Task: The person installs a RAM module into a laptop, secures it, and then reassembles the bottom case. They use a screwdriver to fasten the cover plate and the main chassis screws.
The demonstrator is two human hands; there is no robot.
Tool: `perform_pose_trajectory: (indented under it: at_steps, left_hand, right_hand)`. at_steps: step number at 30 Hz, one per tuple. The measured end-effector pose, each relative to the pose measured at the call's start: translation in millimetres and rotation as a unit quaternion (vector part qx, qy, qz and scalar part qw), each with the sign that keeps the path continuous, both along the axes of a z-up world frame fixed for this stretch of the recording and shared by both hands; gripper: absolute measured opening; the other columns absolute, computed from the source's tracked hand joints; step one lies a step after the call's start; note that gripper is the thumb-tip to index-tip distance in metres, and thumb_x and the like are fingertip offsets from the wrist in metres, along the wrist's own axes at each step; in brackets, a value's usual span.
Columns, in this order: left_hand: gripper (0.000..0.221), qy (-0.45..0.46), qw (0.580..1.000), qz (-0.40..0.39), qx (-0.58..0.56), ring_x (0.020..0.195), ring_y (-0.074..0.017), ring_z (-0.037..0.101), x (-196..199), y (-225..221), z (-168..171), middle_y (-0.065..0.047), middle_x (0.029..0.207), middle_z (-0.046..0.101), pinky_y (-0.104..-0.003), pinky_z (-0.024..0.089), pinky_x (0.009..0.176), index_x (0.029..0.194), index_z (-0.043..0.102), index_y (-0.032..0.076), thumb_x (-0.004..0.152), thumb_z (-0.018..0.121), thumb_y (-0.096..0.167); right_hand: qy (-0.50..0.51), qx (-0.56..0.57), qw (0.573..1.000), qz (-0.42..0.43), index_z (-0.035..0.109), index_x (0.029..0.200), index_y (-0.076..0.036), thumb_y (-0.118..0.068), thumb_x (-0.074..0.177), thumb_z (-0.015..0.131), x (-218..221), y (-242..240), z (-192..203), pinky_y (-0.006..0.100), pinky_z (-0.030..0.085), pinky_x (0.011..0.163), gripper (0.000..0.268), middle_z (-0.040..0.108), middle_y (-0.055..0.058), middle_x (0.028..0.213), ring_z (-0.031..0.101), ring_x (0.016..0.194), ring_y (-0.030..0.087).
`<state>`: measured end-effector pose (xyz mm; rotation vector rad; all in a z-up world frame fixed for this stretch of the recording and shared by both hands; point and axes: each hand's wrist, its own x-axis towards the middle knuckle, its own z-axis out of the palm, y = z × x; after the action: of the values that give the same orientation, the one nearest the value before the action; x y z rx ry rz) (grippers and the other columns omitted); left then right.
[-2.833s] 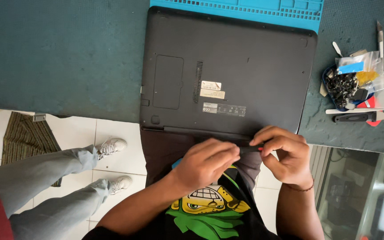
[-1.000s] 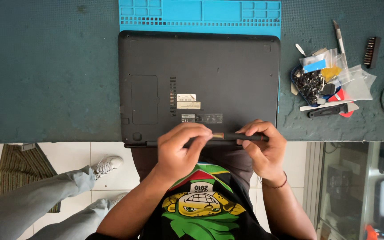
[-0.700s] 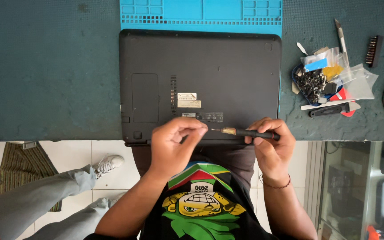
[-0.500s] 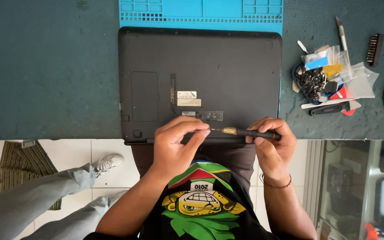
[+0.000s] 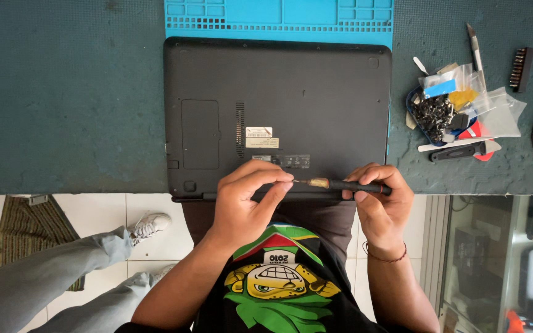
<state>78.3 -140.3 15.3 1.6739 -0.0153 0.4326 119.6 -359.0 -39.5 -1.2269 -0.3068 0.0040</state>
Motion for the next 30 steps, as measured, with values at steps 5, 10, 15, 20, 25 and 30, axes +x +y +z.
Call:
perform_pose_trajectory:
  at_steps: [5,10,15,20,25,30]
  left_hand:
    - [0.005,-0.005,0.999,-0.010,0.033,0.067,-0.0224,0.067,1,0,0,-0.008,0.078,0.069,-0.032,0.055,0.062,0.085,0.072,0.005,0.082,0.069,0.004]
    - [0.007,-0.023,0.996,-0.022,0.080,0.066,-0.0246,0.066,4,-1,-1,-0.008,0.080,0.068,-0.033,0.055,0.060,0.087,0.072,0.006,0.085,0.066,0.004]
    - [0.009,-0.004,0.991,-0.041,0.126,0.073,-0.0267,0.067,14,2,0,-0.007,0.081,0.067,-0.034,0.055,0.065,0.091,0.070,0.007,0.089,0.062,0.008]
    - [0.015,0.010,0.988,-0.066,0.139,0.074,-0.0267,0.067,31,0,10,-0.008,0.082,0.067,-0.035,0.055,0.066,0.102,0.068,0.005,0.089,0.061,0.008]
    - [0.034,0.042,0.974,-0.099,0.201,0.079,-0.0293,0.066,57,6,16,-0.013,0.084,0.066,-0.039,0.055,0.069,0.121,0.059,-0.001,0.088,0.062,0.005]
    - [0.033,0.099,0.893,-0.204,0.388,0.084,-0.0294,0.052,88,-1,11,-0.007,0.092,0.054,-0.042,0.045,0.071,0.124,0.057,0.002,0.092,0.050,0.003]
  right_hand:
    - [-0.026,-0.073,0.997,-0.005,0.050,0.082,0.006,0.003,0.077,0.061,5,-5,14,0.030,0.049,0.056,0.013,0.057,0.022,0.071,0.060,0.058,0.024]
    - [0.008,-0.146,0.989,-0.014,0.053,0.085,0.009,0.002,0.083,0.059,4,-15,17,0.026,0.051,0.051,0.010,0.058,0.019,0.064,0.060,0.053,0.017]
    - [0.044,-0.159,0.986,0.036,0.049,0.095,0.008,0.002,0.080,0.065,18,-5,42,0.036,0.061,0.061,0.024,0.065,0.026,0.083,0.069,0.063,0.025]
    - [0.023,-0.135,0.990,0.037,0.042,0.096,0.004,0.008,0.082,0.060,37,-8,48,0.035,0.063,0.064,0.024,0.064,0.026,0.091,0.072,0.069,0.027]
    - [-0.004,-0.158,0.985,-0.068,0.032,0.106,-0.001,-0.001,0.081,0.067,70,-12,73,0.031,0.060,0.061,0.044,0.064,0.027,0.085,0.070,0.065,0.029]
    - [-0.124,-0.215,0.958,-0.147,0.032,0.113,-0.003,0.022,0.091,0.055,109,-1,112,0.040,0.062,0.075,0.041,0.057,0.029,0.091,0.068,0.085,0.038]
